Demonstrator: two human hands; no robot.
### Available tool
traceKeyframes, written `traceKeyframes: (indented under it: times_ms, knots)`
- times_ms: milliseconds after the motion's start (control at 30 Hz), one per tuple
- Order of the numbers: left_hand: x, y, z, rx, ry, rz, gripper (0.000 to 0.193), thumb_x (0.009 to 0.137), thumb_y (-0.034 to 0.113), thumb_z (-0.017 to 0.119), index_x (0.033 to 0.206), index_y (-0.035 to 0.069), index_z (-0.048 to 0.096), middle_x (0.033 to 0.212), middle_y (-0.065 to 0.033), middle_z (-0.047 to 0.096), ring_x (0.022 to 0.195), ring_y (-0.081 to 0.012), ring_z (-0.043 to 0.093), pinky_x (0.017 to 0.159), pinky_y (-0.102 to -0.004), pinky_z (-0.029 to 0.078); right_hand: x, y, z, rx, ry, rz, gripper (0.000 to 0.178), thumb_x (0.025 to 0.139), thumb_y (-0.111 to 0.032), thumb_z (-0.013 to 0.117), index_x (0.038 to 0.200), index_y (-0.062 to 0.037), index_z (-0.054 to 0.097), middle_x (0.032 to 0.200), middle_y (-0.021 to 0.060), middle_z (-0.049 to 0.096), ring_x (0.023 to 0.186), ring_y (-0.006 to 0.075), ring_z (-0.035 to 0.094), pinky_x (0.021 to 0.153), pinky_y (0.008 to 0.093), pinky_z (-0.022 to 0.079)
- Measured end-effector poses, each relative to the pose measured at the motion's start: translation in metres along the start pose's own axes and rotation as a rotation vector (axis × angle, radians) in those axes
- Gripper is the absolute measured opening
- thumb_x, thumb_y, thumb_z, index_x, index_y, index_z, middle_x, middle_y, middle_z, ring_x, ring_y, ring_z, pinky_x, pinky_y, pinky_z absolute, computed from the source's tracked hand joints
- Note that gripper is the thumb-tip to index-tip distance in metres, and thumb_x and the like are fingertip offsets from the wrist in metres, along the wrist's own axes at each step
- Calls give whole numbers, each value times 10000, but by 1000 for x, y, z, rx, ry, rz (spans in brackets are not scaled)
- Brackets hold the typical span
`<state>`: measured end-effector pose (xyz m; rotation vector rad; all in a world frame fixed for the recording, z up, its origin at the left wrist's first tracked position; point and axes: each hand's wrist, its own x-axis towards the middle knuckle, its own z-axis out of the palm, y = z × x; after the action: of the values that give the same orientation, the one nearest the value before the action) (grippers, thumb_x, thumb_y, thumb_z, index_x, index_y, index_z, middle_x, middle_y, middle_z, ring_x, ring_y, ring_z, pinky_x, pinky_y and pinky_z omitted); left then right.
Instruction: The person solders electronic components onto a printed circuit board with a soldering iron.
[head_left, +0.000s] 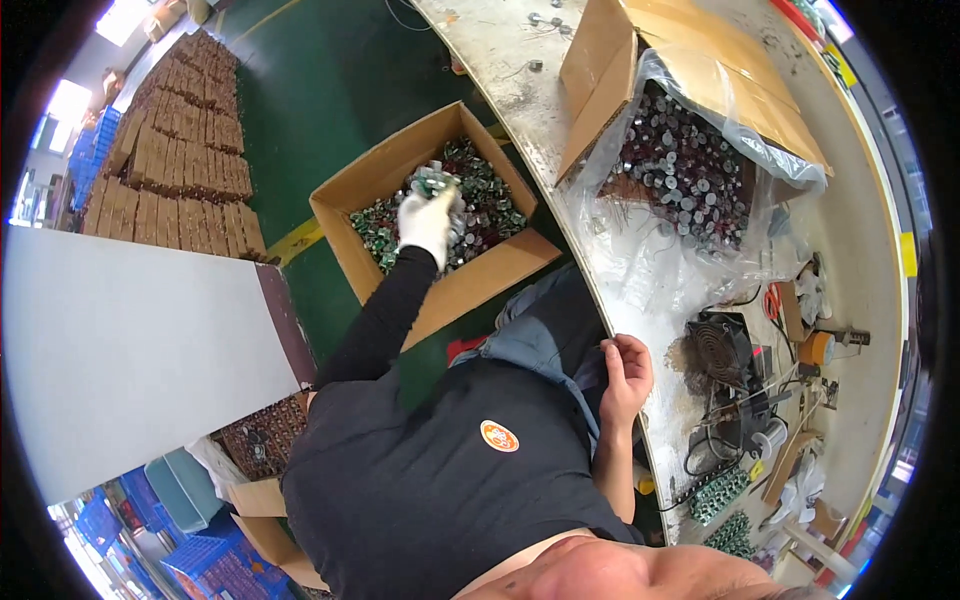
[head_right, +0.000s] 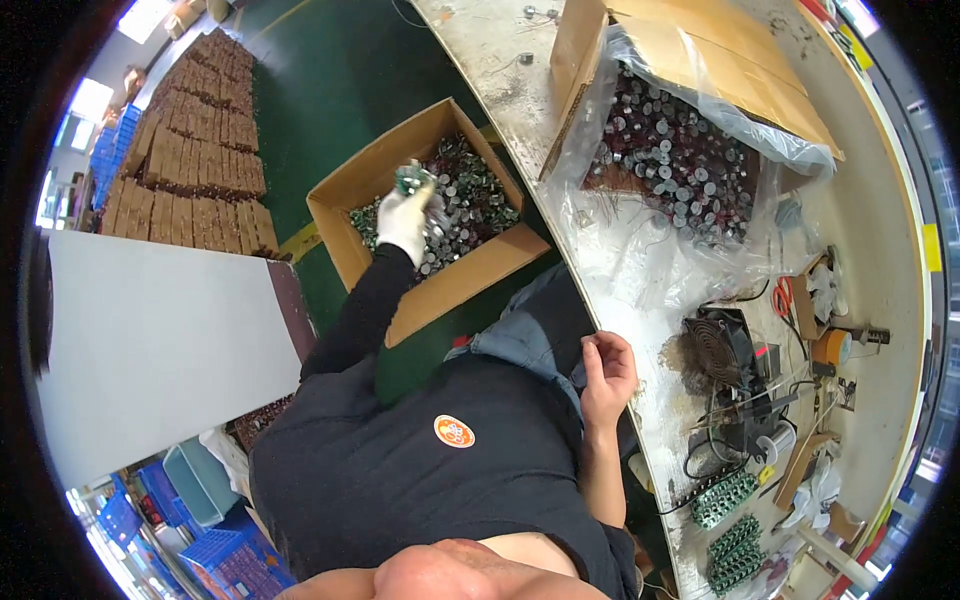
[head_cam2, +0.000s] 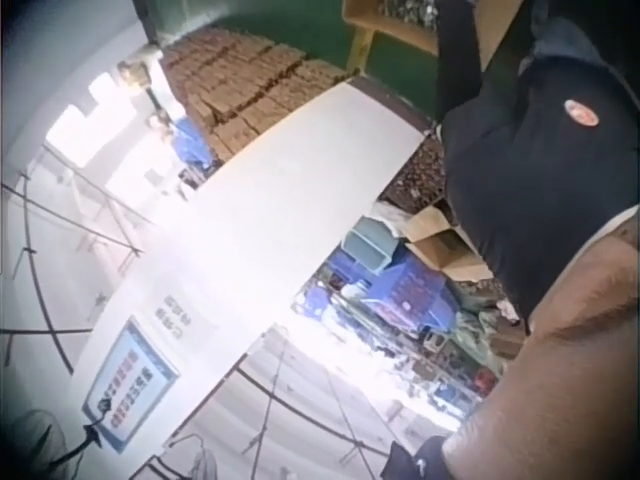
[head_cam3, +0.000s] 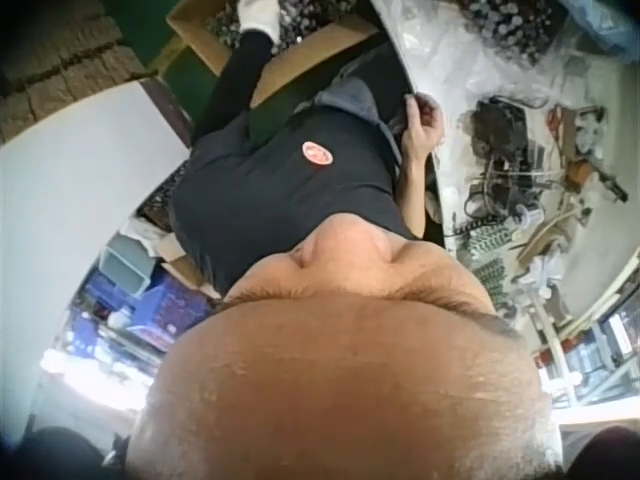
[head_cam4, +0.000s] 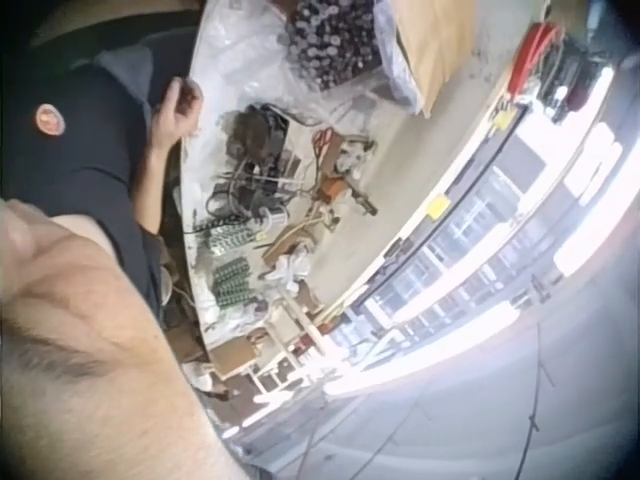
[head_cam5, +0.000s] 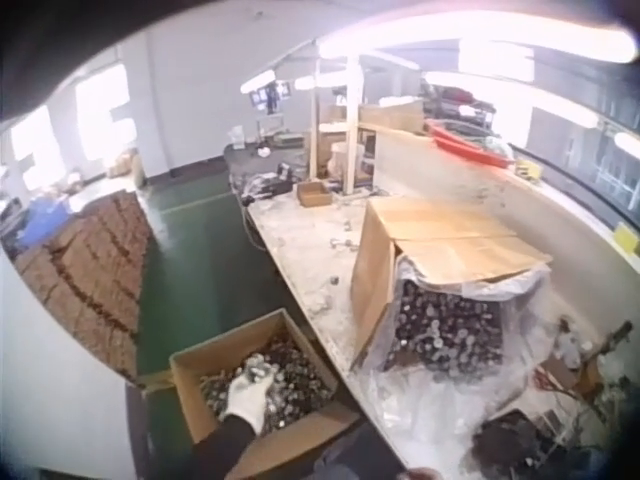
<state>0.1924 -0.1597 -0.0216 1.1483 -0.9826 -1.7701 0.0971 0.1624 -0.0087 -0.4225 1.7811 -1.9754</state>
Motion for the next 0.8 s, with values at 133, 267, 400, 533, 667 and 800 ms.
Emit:
traceKeyframes:
  times_ms: [133,267,400,533,667,800]
  knots:
    - [68,-35,-69,-145,429,-3,235,837,94,647,1059,23,617,869,-73,661,703,-156,597,653,-299,475,-8,5,4,-9,-77,59,185,868,20,619,1047,14,574,932,63,633,850,117,600,772,231,474]
    - [105,-112,-155,221,381,-534,598,786,277,703,1264,-34,523,1435,-169,402,1305,-277,378,1070,-367,279,-15,11,-2,-1,-163,160,187,863,19,623,1044,14,576,903,55,635,839,118,601,765,231,475]
    - [43,-89,-56,218,177,-305,233,763,134,739,929,61,592,640,29,508,481,-105,423,471,-304,383,-31,21,-19,25,-60,301,184,852,2,641,1031,0,598,892,43,638,826,110,601,761,231,476]
    - [-21,-45,47,334,-437,146,224,837,95,668,1024,-21,624,910,-54,658,807,-152,610,738,-276,495,-39,24,-26,8,-116,316,169,863,-44,651,1018,1,601,861,22,632,787,84,583,744,225,471]
    - [-69,-37,153,562,-831,450,338,783,162,709,1049,-28,622,990,-154,664,924,-226,638,831,-308,483,-52,23,-39,57,-50,292,180,867,-51,650,1029,1,593,872,21,627,806,84,583,747,225,470]
    - [-74,-47,248,995,-804,930,501,758,372,699,1105,26,595,1109,-187,580,1033,-353,560,876,-416,452,-71,29,-56,122,15,279,193,868,-39,642,1043,18,583,878,31,619,806,92,581,754,228,467]
